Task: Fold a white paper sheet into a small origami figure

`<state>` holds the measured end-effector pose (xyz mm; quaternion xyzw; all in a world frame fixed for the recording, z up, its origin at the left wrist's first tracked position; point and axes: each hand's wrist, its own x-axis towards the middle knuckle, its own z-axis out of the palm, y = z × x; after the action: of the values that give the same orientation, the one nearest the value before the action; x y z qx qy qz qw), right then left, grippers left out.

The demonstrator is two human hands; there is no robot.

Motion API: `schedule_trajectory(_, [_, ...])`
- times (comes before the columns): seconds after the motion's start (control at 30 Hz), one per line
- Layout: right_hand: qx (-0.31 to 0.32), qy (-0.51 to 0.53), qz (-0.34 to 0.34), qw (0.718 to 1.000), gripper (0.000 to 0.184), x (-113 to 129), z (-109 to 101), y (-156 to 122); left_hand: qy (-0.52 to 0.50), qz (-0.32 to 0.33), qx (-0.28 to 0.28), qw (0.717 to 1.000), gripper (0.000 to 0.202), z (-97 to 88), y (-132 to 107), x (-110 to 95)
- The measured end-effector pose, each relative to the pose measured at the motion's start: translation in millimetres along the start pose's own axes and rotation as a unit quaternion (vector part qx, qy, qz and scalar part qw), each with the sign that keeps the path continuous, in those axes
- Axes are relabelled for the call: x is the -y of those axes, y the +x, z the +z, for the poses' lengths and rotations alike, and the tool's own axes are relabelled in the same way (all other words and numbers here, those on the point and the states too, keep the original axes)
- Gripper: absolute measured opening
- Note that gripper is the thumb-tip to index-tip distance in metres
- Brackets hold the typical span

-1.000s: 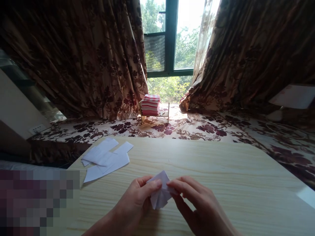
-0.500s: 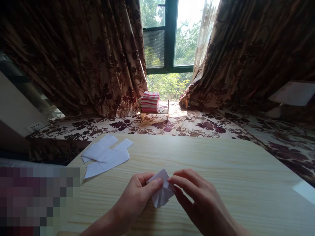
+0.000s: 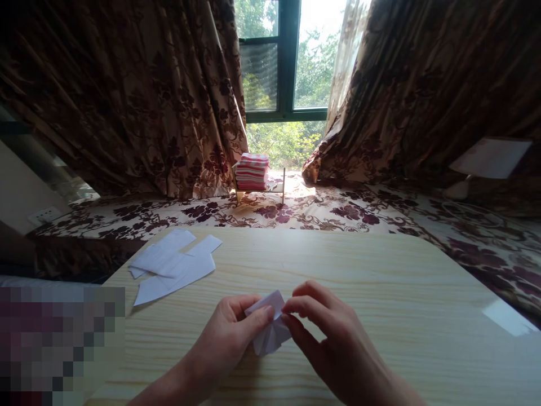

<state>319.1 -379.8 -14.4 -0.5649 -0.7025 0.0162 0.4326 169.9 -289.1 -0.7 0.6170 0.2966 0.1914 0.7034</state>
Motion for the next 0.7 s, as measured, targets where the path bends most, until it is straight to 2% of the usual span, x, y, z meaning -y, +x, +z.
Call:
schedule_trajectory(0.37, [0.008, 0.062, 0.073, 0.995, 0.009, 4.0, -2.3, 1.1, 0.012, 0.013, 0.006, 1.0, 0.026, 2.0, 1.4, 4.4])
schedule_trajectory(0.5, [0.021, 0.073, 0.087, 0.993, 0.011, 3.2, -1.6, 0.8, -0.001, 0.015, 0.018, 1.0, 0.028, 1.5, 0.4, 4.6])
schedule_trajectory(0.7, [0.003, 0.077, 0.095, 0.993, 0.012, 3.7, 0.1, 1.4, 0.023, 0.02, 0.017, 0.999, 0.031, 1.1, 0.5, 3.4])
